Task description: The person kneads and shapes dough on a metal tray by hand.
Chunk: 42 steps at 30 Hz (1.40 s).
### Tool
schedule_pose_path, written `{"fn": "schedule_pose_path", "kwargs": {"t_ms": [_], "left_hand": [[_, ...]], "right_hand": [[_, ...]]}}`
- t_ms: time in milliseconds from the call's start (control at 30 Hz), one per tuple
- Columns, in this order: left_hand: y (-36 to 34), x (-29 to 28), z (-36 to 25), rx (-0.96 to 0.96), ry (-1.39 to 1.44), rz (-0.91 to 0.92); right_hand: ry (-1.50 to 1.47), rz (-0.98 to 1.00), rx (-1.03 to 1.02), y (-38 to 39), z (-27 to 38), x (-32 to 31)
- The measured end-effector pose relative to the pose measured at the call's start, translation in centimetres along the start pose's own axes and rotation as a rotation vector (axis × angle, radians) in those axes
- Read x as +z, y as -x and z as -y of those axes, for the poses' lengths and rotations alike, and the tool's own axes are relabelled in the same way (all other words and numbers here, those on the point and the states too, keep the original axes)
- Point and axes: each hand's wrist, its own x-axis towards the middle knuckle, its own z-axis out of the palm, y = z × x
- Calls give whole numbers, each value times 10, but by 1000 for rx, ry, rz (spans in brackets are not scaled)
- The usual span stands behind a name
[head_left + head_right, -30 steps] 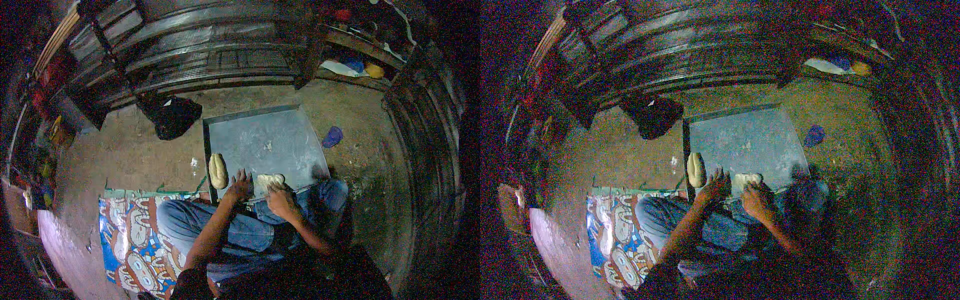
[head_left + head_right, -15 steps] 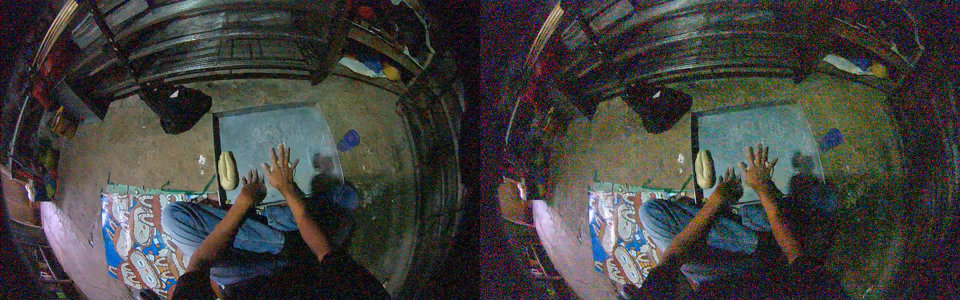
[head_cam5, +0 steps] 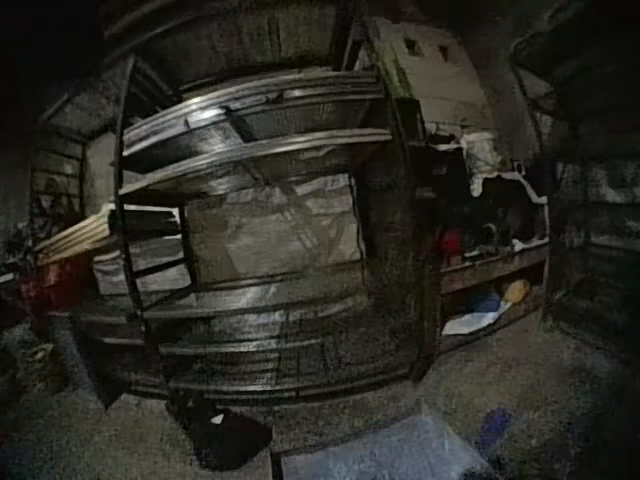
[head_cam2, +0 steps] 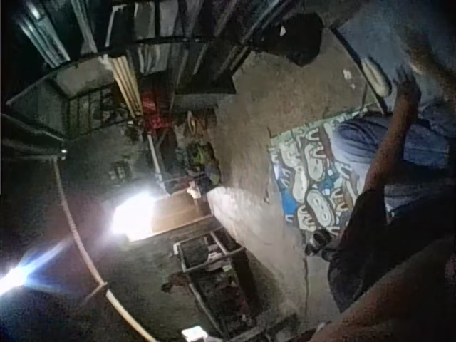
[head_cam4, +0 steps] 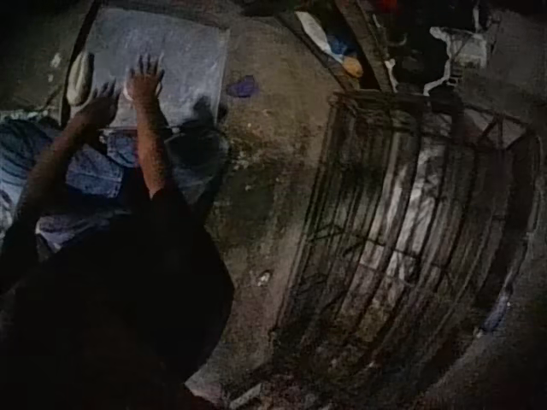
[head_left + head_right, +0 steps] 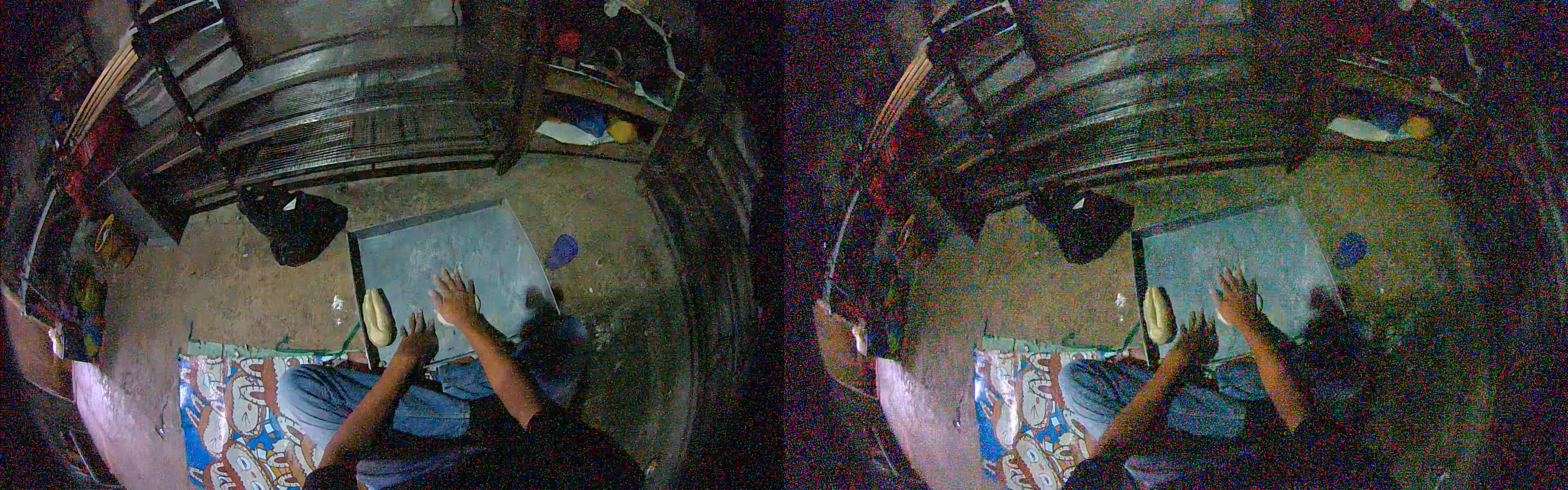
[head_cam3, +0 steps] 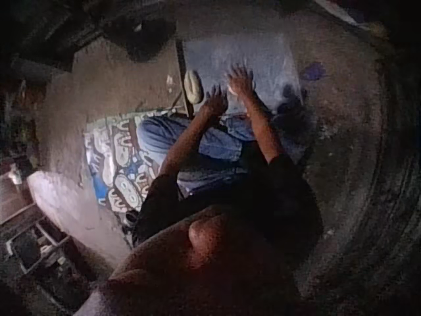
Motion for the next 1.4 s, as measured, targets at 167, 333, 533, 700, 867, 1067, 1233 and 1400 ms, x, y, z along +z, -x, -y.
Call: {"fn": "schedule_pose_path", "kwargs": {"t_ms": [167,333,533,700,867,1067,1233,1400], "left_hand": [[2,17,14,81,-153,36],[10,0,1,40,-5,46],[3,31,13,84,-170,-51],[1,49,21,105,-301,-277],[3,19,9,140,-186,-57],[9,4,-1,46,-83,-22],[14,-12,-4,37,-89,-40],[7,9,7,92,-147,-133]], "right_hand": [[-55,-118,-95,43,2,-9],[25,-126,-320,89,1,-57],[-61,-178,-227,132,11,-77],[-179,43,-101,158,15,-94],[-127,36,-10,147,3,-89],[-53,-3,-51,93,6,-53],[-70,-77,129,40,17,-33],[-44,-131,187,3,11,-13]]}}
